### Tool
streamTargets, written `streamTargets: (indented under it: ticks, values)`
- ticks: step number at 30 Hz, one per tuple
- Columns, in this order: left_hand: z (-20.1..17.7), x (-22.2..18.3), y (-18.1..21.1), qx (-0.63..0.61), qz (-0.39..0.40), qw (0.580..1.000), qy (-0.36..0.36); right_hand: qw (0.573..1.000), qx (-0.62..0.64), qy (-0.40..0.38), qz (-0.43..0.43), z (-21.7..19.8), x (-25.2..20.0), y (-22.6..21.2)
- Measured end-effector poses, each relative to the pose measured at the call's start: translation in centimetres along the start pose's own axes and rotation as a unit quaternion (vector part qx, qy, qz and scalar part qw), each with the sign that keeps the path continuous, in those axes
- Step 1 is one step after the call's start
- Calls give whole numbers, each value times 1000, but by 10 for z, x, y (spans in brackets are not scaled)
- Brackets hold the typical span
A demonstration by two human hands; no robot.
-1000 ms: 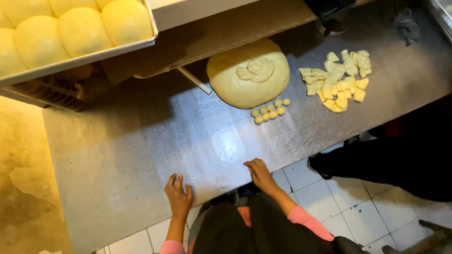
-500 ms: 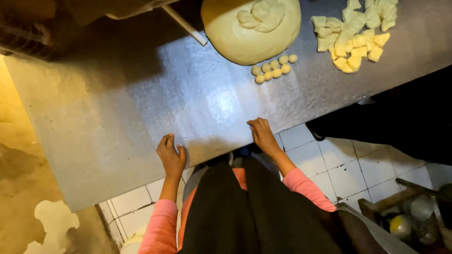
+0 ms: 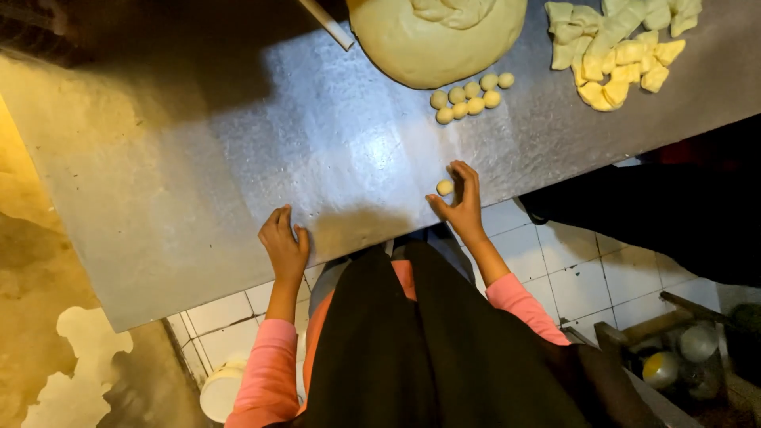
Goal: Shaping bread dough into small round balls on a metal workbench.
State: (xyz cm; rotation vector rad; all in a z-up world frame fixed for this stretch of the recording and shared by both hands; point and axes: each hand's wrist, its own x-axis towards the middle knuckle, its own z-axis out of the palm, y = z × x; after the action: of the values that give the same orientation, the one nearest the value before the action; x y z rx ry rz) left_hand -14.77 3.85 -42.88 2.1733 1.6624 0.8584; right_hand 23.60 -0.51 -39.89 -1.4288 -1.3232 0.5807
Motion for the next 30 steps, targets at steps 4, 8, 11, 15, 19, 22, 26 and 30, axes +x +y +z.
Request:
streamTargets:
  ticks: [4,8,11,15,19,22,26,30]
  values:
    - [2,1,3,4,-1,1000,14,993,-95,-27,59,-22,-1,-9]
    - [-2,5,9,17,-4,1000,6,964,-245,-103,-21,-25,4,2]
    - [0,6,8,28,1,1000,9,969,-160,-149,114,-30,17,5]
    - [0,8,12,28,-2,1000,13,966,-19,-52,253,-64,43,86]
    - [0,7,12,47,-12,999,8,977,-4,123,174,-100,112,110]
    - [2,7,13,53,-9,998,10,979,-90,134,121,-101,134,126]
    - [5,9,11,70,-27,997,2,993,-65,87,55,-86,141,130]
    - [6,9,11,74,-38,996,0,996,39,59,58,-89,137,121]
